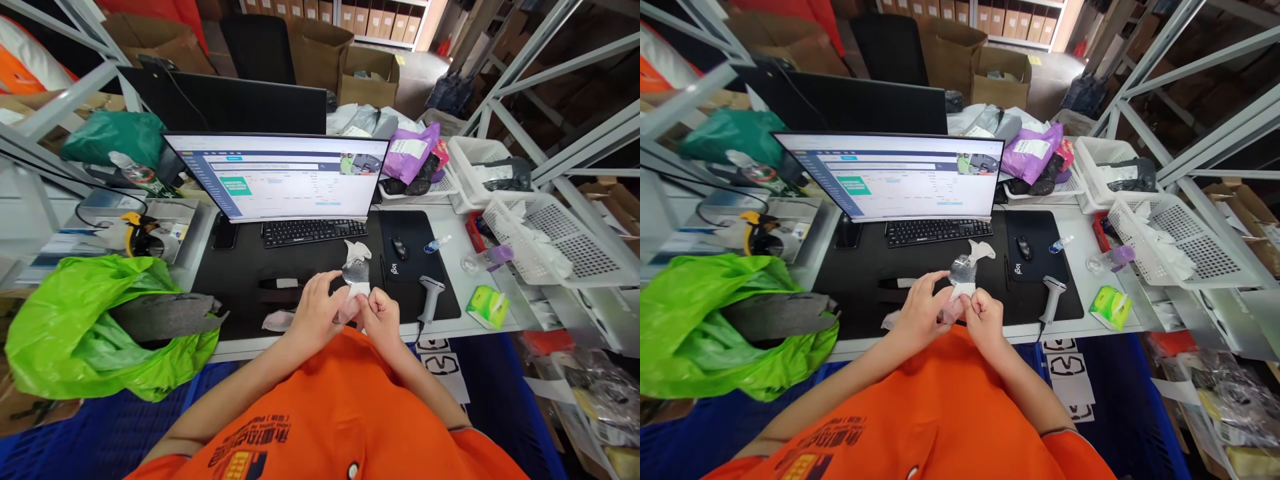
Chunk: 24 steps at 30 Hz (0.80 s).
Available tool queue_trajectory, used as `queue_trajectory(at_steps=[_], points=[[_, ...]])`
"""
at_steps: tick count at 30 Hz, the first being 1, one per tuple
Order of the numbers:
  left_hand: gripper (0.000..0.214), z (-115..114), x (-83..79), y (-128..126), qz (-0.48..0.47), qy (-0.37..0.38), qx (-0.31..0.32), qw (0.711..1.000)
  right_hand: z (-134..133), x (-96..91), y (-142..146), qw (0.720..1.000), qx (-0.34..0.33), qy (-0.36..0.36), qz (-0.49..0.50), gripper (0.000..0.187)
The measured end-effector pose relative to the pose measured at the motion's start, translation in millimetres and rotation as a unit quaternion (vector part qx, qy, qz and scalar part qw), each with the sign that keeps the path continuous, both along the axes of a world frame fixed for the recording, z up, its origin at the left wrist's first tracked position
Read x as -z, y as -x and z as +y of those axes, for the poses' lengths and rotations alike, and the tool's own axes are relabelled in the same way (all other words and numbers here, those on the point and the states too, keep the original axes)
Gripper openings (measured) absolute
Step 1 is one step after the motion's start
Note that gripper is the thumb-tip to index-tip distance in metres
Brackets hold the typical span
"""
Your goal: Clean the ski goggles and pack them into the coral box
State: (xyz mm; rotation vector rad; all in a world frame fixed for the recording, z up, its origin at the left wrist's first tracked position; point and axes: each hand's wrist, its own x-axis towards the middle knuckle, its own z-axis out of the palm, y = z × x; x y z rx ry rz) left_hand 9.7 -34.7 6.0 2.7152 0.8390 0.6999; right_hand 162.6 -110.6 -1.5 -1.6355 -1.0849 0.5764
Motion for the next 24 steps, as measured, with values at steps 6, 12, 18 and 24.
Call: queue_trajectory(at_steps=[6, 12, 18, 24], points=[[0.04, -3, 1.7, -2, 0.038, 0.033, 0.002, 0.999, -2, 1.4, -3, 0.996, 0.025, 0.032, 0.08, 0.049], [0.05, -11, 11.6, -7, 0.035, 0.063, -0.005, 0.997, -7, 11.2, -7, 0.996, 0.036, 0.049, 0.058, 0.052], [0.055, -12, 14.9, -3, 0.052, 0.047, -0.006, 0.998, -4, 8.7, -1, 0.996, 0.08, 0.028, 0.015, 0.053], [0.043, -17, 16.6, 0, 0.002, 0.048, -0.042, 0.998, -2, 7.7, 2, 0.996, 0.042, 0.062, 0.045, 0.051]])
